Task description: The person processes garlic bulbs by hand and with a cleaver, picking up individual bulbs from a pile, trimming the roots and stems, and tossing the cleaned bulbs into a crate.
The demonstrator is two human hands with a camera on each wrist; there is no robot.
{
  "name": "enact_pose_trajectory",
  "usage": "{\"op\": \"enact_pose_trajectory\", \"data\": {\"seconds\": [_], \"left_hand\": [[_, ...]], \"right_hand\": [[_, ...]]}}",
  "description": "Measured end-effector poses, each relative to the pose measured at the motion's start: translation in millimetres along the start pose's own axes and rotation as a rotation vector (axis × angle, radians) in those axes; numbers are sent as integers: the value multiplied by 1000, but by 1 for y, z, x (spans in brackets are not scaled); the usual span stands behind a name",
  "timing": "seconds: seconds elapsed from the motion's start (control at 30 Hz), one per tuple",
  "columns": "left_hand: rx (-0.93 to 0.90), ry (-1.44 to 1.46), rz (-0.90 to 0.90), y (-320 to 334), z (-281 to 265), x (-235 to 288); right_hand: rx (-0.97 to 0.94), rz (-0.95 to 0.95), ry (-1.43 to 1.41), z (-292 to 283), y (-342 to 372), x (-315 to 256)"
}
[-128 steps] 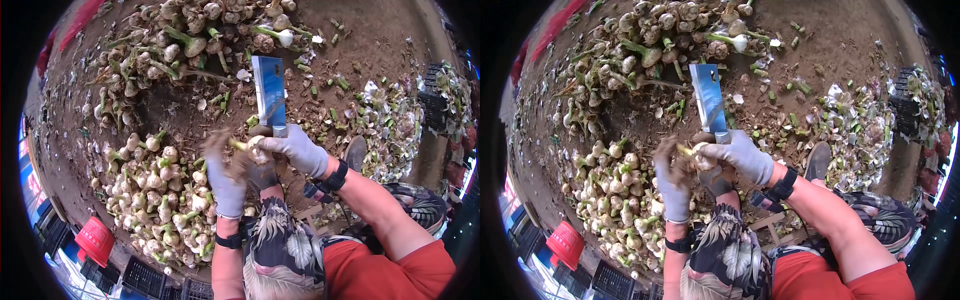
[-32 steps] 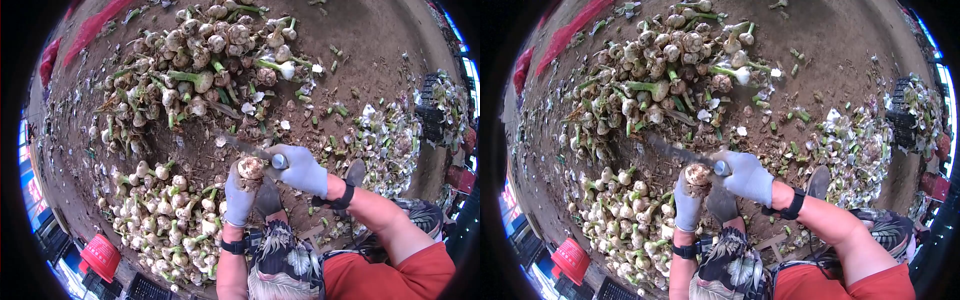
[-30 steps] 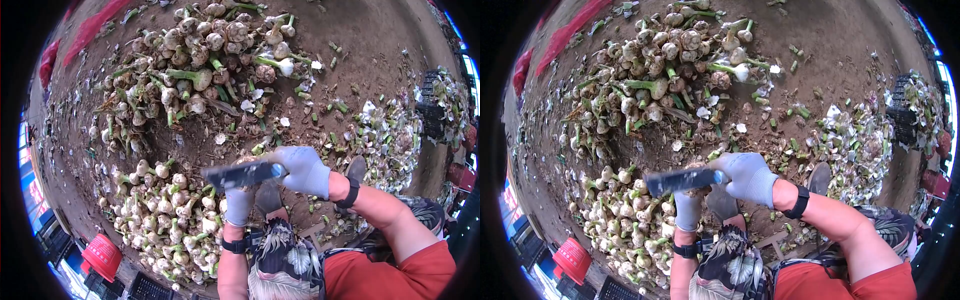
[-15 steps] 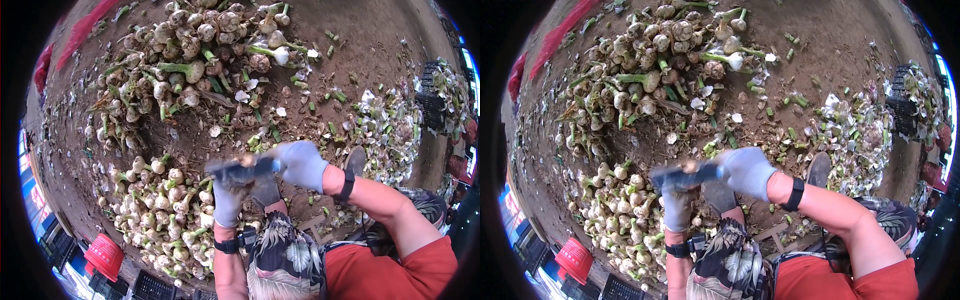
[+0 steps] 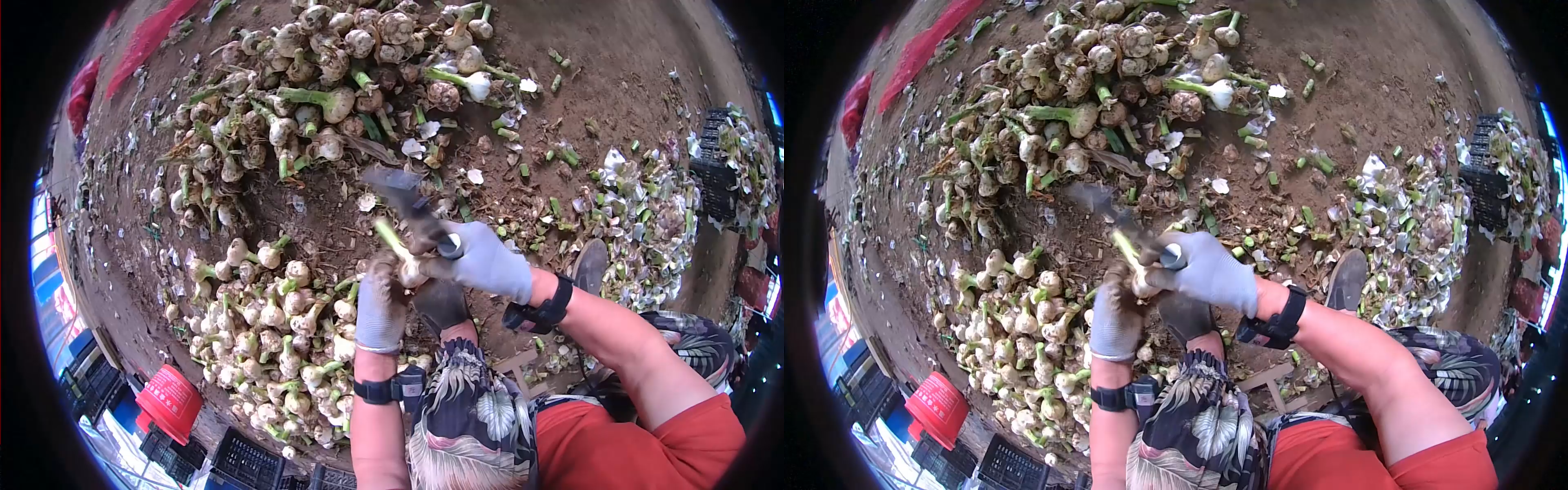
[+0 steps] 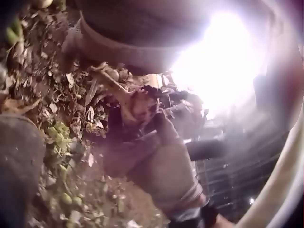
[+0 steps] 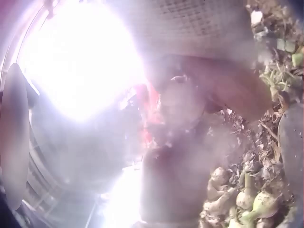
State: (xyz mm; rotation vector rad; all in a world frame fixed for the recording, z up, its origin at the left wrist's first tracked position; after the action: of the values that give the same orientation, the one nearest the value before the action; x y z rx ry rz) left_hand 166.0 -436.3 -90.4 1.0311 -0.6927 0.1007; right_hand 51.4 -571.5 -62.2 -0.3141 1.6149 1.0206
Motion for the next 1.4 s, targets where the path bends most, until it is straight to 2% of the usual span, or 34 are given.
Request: {"op": "enact_pose_trajectory", "data": {"seconds": [0.03,0.07,0.1,0.17,0.2,0.27,0.3,0.33,0.37,0.4,0.43,0.5,0.57,0.63,0.7,0.77,0.8,0.83,0.87,0.9,0.93,0.97,1.03,1.1,1.13,1.17,1.2,1.27,1.3,1.37,1.4], "left_hand": [[-36,73,-73,-3,0,-6],[-111,-222,147,-4,4,2],[-111,-222,139,-2,4,2],[36,-652,407,2,7,17],[78,-632,349,4,-4,20],[231,-604,395,41,-16,57],[424,-716,411,52,-40,73],[575,-803,444,58,-69,89],[790,-1578,491,63,-94,108],[826,-1790,465,57,-122,115],[859,-1783,610,52,-122,125],[761,-1385,776,21,-78,151],[627,-1114,713,-32,-36,170],[392,-606,598,-115,-27,164],[203,-396,161,-167,-24,142],[-59,-548,374,-167,-11,120],[28,-367,293,-156,-8,107],[112,-338,224,-125,8,101],[82,-478,369,-110,6,81],[59,-582,376,-93,7,61],[40,-627,319,-69,20,53],[12,-836,381,-66,-6,20],[-61,-885,330,-36,11,11],[-74,-1069,587,-32,19,7],[-71,-1071,588,-31,17,7],[-78,-747,335,-33,20,13],[-85,-419,86,-32,24,14],[-53,-374,172,-26,28,27],[-44,-346,221,-22,29,31],[-45,-375,206,-20,22,29],[-44,-401,195,-20,17,29]], "right_hand": [[38,-192,272,3,-2,2],[69,-151,478,1,-2,-7],[69,-142,477,0,-1,-10],[-13,-31,792,-2,-7,-8],[-47,30,839,-8,-8,-2],[-154,234,1037,-38,-1,32],[-44,138,975,-60,7,72],[170,138,897,-79,20,79],[260,195,798,-90,27,69],[337,215,737,-101,33,73],[416,230,680,-109,33,75],[402,244,612,-103,24,73],[351,219,513,-86,9,57],[325,192,379,-69,-7,47],[298,205,386,-62,-20,28],[277,211,393,-61,-31,15],[308,153,334,-62,-34,10],[337,98,277,-63,-37,5],[306,241,160,-63,-41,3],[308,250,161,-62,-45,1],[287,276,0,-58,-51,2],[263,298,-160,-55,-57,2],[180,291,-165,-47,-65,2],[21,158,-154,-30,-68,-8],[-21,164,-140,-22,-64,-10],[-40,231,-112,-11,-59,-6],[-14,148,-88,-4,-54,-7],[22,-24,-53,-1,-49,-14],[26,-25,-55,-7,-46,-18],[98,-157,494,-24,-38,-34],[63,-208,626,-26,-33,-38]]}}
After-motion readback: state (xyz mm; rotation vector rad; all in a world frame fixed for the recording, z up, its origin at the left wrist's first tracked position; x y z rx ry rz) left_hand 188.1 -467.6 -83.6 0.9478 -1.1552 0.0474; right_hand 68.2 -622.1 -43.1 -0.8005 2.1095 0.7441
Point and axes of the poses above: each hand's wrist, its own y-axis away from the middle knuckle, its own z-axis out of the palm, x = y × z, the point moved 4 cm from there along -y, towards the middle knuckle, and after that the axes turned 5 degrees about x, right-handed, at the moved point
